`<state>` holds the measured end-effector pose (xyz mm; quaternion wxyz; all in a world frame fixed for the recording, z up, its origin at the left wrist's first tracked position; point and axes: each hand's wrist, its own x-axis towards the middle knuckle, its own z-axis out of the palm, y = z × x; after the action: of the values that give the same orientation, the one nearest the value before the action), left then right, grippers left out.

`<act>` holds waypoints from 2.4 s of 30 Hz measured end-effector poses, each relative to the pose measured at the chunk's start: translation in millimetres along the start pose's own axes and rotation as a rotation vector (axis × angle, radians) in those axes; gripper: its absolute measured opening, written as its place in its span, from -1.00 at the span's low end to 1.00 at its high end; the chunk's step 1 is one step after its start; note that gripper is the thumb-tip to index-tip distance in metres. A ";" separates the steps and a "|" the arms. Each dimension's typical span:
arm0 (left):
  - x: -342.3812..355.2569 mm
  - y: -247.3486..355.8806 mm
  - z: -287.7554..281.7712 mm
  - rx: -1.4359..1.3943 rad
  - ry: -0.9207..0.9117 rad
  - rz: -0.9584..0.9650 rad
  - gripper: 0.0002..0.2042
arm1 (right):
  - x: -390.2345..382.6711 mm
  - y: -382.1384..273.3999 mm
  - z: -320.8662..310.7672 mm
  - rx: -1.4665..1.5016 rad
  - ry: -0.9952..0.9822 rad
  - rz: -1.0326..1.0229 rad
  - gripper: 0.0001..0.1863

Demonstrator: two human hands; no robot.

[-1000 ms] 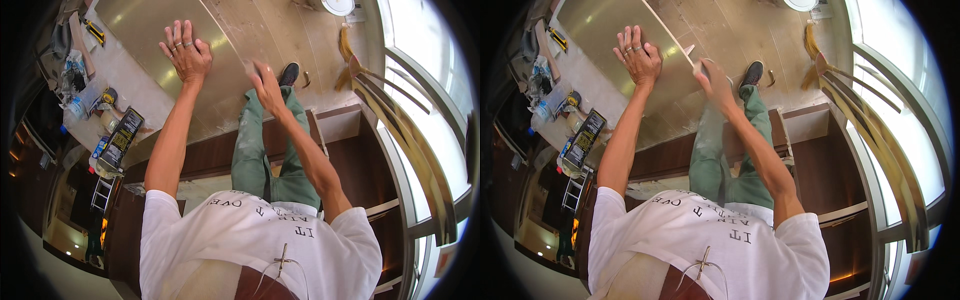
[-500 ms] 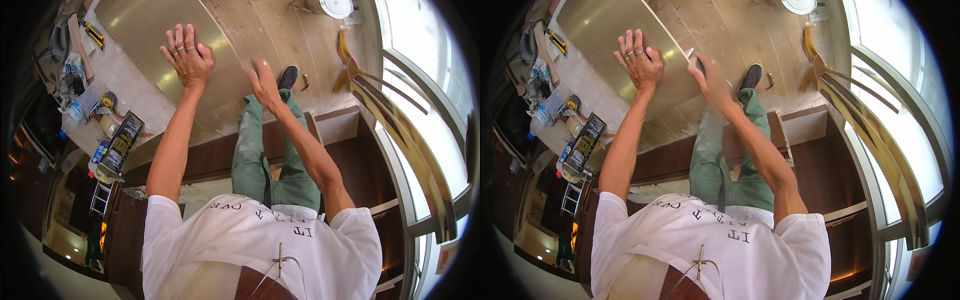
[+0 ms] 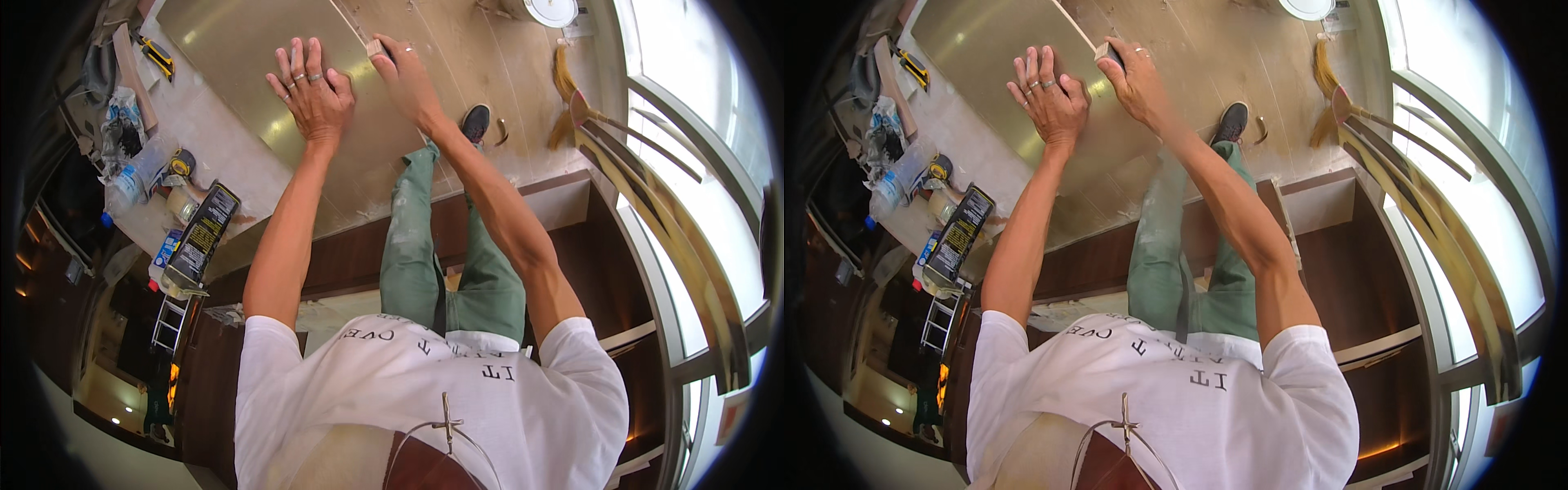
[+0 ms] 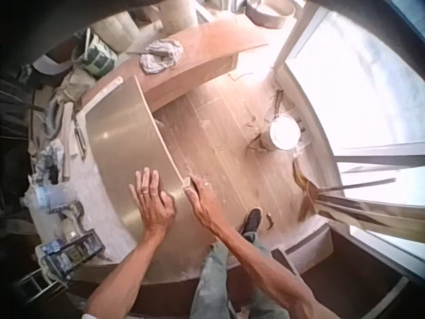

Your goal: The person uses a utility knife and a straightedge to score and cut a rectangular sheet of metal on a workbench. They repeatedly score the sheet along the straightedge, flip it, and snap the cut section off. The person then places the cut piece aside.

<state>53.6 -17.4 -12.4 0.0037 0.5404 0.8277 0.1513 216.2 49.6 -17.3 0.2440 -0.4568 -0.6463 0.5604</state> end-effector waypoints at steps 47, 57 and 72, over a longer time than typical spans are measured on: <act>-11.0 0.6 -4.4 -0.008 -0.031 -0.014 -0.39 | 12.4 -2.2 2.9 0.107 -0.042 0.102 -0.49; -1.7 3.7 -6.4 0.015 -0.035 -0.013 -0.39 | 26.0 4.1 13.7 0.065 -0.014 0.070 -0.49; -9.9 -0.3 -9.2 0.022 -0.027 -0.033 -0.38 | -160.2 44.6 -89.3 0.017 0.096 0.460 -0.46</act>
<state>55.8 -28.6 -5.3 0.0115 0.5288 0.8379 0.1346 378.5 -46.0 -5.5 0.1441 -0.6161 -0.5079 0.5845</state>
